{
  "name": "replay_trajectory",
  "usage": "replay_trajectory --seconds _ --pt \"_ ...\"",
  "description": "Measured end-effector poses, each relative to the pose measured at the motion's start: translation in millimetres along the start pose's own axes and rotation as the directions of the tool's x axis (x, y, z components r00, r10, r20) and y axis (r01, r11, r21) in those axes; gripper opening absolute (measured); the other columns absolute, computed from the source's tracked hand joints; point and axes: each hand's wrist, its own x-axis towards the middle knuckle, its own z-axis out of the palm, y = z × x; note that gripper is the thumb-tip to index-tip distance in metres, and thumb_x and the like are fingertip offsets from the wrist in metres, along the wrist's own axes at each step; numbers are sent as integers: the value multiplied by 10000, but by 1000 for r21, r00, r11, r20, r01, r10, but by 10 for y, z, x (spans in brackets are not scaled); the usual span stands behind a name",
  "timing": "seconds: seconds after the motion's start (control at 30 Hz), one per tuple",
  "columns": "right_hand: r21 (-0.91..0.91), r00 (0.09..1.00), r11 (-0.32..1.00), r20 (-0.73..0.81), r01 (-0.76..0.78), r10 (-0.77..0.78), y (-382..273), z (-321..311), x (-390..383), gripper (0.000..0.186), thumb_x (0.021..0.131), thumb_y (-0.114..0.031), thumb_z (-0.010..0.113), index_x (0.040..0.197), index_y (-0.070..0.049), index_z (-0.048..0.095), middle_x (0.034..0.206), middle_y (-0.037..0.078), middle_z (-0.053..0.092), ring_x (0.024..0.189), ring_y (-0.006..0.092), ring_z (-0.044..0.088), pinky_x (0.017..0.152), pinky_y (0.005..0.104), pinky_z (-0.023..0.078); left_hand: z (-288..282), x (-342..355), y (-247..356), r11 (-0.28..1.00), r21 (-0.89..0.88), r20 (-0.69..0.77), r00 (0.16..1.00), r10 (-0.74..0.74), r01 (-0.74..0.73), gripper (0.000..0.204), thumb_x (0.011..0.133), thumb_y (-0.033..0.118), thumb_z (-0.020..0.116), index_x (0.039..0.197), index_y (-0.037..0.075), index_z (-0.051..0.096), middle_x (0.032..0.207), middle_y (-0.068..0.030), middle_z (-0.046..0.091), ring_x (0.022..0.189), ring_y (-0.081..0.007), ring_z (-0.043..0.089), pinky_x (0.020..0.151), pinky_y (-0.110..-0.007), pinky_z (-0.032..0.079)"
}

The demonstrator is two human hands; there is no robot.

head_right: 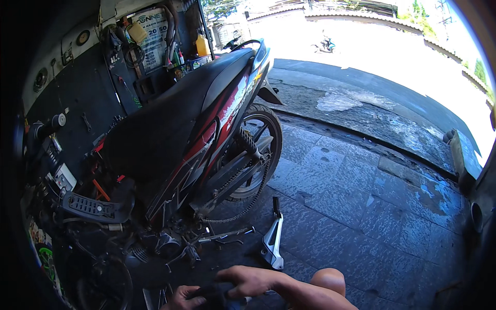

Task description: Repairing the side body panel and rear wheel/brake assembly of a motorcycle.

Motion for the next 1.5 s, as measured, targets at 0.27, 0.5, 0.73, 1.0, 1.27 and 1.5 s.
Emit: replay_trajectory --seconds 0.27,0.5,0.73,1.0,1.27,1.5 --pt "819 893 564 -325 102 311 765 752 477 579 1026 -448 374 1443 -48 400 1408 121 492 1304 190 454 1117 360 342 -136 100 -214 914 9 -695 655 297 -405 330 967 144 546 1237 -35 608 1273 -156 599 1161 -240 553 974 -360 439" --pt "628 929 777 -309 37 205 465 508 351 571 1028 -447 372 1432 -45 409 1390 125 512 1294 200 473 1117 367 351 53 -92 291 986 -124 -770 638 -24 -113 385 984 209 508 1210 -89 597 1229 -191 622 1113 -282 585 984 -373 438" --pt "923 937 217 -270 317 -223 497 202 78 555 1014 -430 420 1409 -41 419 1411 169 482 1290 275 491 1131 420 360 -249 -90 -47 986 -142 -699 714 -40 -83 410 987 300 528 1179 -51 616 1150 -169 639 1067 -287 600 951 -396 468" --pt "14 595 906 -749 -424 290 2224 196 1184 341 1026 -239 448 1278 -41 565 1194 109 627 1094 184 605 1005 331 466 -19 82 435 869 -458 -667 718 -198 -185 473 986 337 533 1259 -49 557 1267 -183 584 1113 -303 586 962 -391 479" --pt "835 819 531 -402 145 409 941 330 123 308 1021 -241 467 1228 -47 586 1159 88 641 987 168 644 920 329 516 32 101 437 897 -340 -805 580 -124 -281 334 934 253 604 1149 -2 590 1108 -144 647 964 -255 650 864 -388 525" --pt "853 752 407 -496 327 435 28 58 35 605 976 -440 454 1329 51 467 1200 172 623 1135 299 600 972 441 485 -91 175 482 880 -200 -654 728 209 -432 381 889 5 544 1270 19 534 1153 -65 626 1082 -150 582 975 -296 442"
